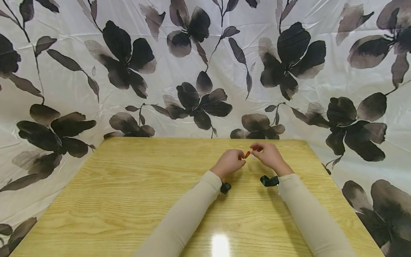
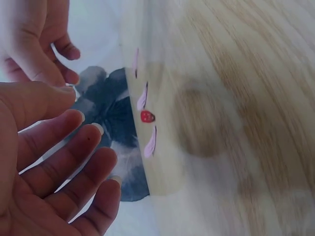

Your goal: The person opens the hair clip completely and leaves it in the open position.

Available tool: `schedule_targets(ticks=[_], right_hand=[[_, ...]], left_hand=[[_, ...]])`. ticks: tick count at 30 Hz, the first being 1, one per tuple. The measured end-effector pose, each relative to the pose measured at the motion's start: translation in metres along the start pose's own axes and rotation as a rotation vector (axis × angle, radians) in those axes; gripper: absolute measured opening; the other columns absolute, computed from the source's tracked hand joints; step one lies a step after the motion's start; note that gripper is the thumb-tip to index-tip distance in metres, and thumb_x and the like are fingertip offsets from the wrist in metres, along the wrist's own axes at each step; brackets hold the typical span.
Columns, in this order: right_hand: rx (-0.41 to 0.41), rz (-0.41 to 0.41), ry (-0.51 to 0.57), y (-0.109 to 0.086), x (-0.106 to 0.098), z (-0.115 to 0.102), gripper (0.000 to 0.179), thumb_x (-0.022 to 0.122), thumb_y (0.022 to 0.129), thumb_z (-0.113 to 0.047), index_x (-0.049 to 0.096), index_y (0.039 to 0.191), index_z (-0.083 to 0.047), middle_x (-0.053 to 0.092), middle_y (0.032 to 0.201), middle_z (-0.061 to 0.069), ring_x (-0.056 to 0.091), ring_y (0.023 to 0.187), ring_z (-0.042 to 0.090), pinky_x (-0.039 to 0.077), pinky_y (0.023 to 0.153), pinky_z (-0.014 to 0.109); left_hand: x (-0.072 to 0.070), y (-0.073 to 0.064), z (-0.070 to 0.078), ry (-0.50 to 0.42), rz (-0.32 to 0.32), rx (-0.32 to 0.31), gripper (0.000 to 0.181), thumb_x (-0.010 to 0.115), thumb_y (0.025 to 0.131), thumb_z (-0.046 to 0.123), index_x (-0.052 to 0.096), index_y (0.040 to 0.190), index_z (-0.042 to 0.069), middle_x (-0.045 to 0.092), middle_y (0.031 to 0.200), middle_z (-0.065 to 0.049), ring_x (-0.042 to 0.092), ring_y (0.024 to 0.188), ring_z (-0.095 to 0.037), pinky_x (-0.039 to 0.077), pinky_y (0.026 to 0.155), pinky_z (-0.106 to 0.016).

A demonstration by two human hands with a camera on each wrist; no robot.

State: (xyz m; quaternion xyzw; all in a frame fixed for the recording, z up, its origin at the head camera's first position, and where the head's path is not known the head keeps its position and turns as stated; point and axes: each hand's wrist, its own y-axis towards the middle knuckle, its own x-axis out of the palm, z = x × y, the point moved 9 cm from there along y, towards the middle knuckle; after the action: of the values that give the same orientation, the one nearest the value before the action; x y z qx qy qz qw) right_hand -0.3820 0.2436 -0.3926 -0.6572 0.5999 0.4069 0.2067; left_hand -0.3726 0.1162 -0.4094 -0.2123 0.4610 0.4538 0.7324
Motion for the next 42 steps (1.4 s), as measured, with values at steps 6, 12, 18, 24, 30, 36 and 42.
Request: schedule_targets(ticks=[6, 12, 18, 24, 30, 36, 42], right_hand=[[-0.003, -0.006, -0.027, 0.006, -0.006, 0.01, 0.021, 0.064, 0.093, -0.016, 0.069, 0.111, -0.006, 0.069, 0.102, 0.014, 0.062, 0.095, 0.029, 0.05, 0.077, 0.043], [0.019, -0.012, -0.01, 0.009, -0.011, 0.02, 0.022, 0.063, 0.093, -0.015, 0.068, 0.113, -0.004, 0.069, 0.105, 0.016, 0.062, 0.097, 0.031, 0.051, 0.079, 0.044], [0.086, -0.02, 0.011, 0.012, -0.014, 0.035, 0.024, 0.062, 0.094, -0.018, 0.067, 0.114, -0.005, 0.068, 0.106, 0.016, 0.062, 0.086, 0.027, 0.049, 0.07, 0.035], [0.116, -0.028, 0.012, 0.016, -0.016, 0.047, 0.028, 0.061, 0.095, -0.018, 0.066, 0.118, -0.003, 0.068, 0.108, 0.017, 0.063, 0.096, 0.031, 0.051, 0.079, 0.042], [0.13, -0.036, -0.009, 0.022, -0.016, 0.058, 0.029, 0.06, 0.095, -0.017, 0.065, 0.119, -0.001, 0.067, 0.111, 0.019, 0.062, 0.101, 0.034, 0.05, 0.085, 0.048], [0.131, -0.058, -0.025, 0.028, -0.014, 0.064, 0.028, 0.06, 0.095, -0.016, 0.066, 0.118, 0.0, 0.067, 0.11, 0.02, 0.061, 0.098, 0.033, 0.049, 0.084, 0.047], [0.138, -0.088, -0.03, 0.032, -0.007, 0.069, 0.027, 0.061, 0.094, -0.014, 0.067, 0.116, 0.0, 0.067, 0.11, 0.02, 0.062, 0.096, 0.033, 0.05, 0.085, 0.048]], left_hand=[[0.007, 0.007, 0.005, -0.007, -0.001, -0.011, 0.024, 0.061, 0.094, 0.021, 0.07, 0.111, 0.007, 0.07, 0.101, -0.004, 0.062, 0.088, -0.014, 0.05, 0.078, -0.027], [0.012, 0.014, 0.009, -0.012, -0.003, -0.019, 0.023, 0.059, 0.095, 0.021, 0.071, 0.111, 0.009, 0.07, 0.101, -0.003, 0.06, 0.083, -0.012, 0.05, 0.076, -0.026], [0.017, 0.023, 0.008, -0.019, -0.011, -0.044, 0.025, 0.059, 0.096, 0.022, 0.07, 0.114, 0.009, 0.07, 0.105, -0.002, 0.062, 0.088, -0.012, 0.05, 0.079, -0.026], [0.02, 0.03, 0.011, -0.021, -0.005, -0.064, 0.023, 0.061, 0.095, 0.023, 0.071, 0.11, 0.009, 0.071, 0.104, -0.003, 0.064, 0.093, -0.015, 0.051, 0.081, -0.028], [0.027, 0.037, 0.015, -0.021, 0.011, -0.093, 0.021, 0.06, 0.096, 0.023, 0.071, 0.107, 0.009, 0.072, 0.107, -0.002, 0.066, 0.095, -0.016, 0.052, 0.082, -0.028], [0.033, 0.042, 0.016, -0.012, -0.003, -0.129, 0.021, 0.061, 0.096, 0.024, 0.07, 0.109, 0.01, 0.072, 0.105, -0.002, 0.067, 0.094, -0.016, 0.052, 0.089, -0.03], [0.039, 0.046, 0.019, 0.02, -0.016, -0.14, 0.022, 0.061, 0.096, 0.025, 0.07, 0.11, 0.011, 0.072, 0.108, -0.001, 0.067, 0.1, -0.016, 0.05, 0.094, -0.03]])
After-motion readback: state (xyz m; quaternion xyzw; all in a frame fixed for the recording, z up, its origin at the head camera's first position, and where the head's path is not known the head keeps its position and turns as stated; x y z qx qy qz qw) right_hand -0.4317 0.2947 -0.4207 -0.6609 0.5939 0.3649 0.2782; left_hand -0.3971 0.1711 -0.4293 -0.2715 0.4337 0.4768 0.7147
